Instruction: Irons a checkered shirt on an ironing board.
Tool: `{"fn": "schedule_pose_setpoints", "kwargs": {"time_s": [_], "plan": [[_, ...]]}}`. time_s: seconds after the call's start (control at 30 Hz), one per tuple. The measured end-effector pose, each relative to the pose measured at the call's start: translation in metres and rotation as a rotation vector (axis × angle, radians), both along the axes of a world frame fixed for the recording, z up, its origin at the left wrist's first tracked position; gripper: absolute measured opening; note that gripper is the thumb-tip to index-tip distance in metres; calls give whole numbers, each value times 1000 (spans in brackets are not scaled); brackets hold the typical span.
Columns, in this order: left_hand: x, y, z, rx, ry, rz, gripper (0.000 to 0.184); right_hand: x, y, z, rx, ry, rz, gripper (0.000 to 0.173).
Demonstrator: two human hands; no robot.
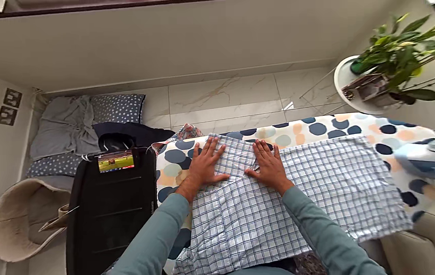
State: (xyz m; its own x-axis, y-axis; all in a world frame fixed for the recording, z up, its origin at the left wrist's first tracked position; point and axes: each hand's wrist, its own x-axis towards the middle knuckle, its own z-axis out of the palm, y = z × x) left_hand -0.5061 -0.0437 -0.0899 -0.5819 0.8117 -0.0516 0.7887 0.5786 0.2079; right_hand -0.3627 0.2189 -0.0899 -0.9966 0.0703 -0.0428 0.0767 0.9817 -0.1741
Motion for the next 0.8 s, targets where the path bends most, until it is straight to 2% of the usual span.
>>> {"fn": "schedule_pose_setpoints", "kwargs": {"time_s": [0.3,0.4,0.47,0.53,0.6,0.7,0.8], "plan": [[-11,-13,-5,-55,13,-25,120,-2,0,3,22,-87,-20,108],[-6,-27,5,-28,14,43,107,-3,3,12,-12,-104,-17,107],[12,-44,22,49,7,156,90,8,11,28,-87,-10,-49,102],[36,-71,37,152,-2,311,77,35,22,50,-144,154,-115,95],[63,-104,45,232,-14,477,77,79,38,66,-156,273,-214,90],[114,-144,51,345,-78,645,69,174,67,79,-145,284,-352,83],[170,-165,50,409,-129,684,59,272,92,87,-146,241,-476,73]]}}
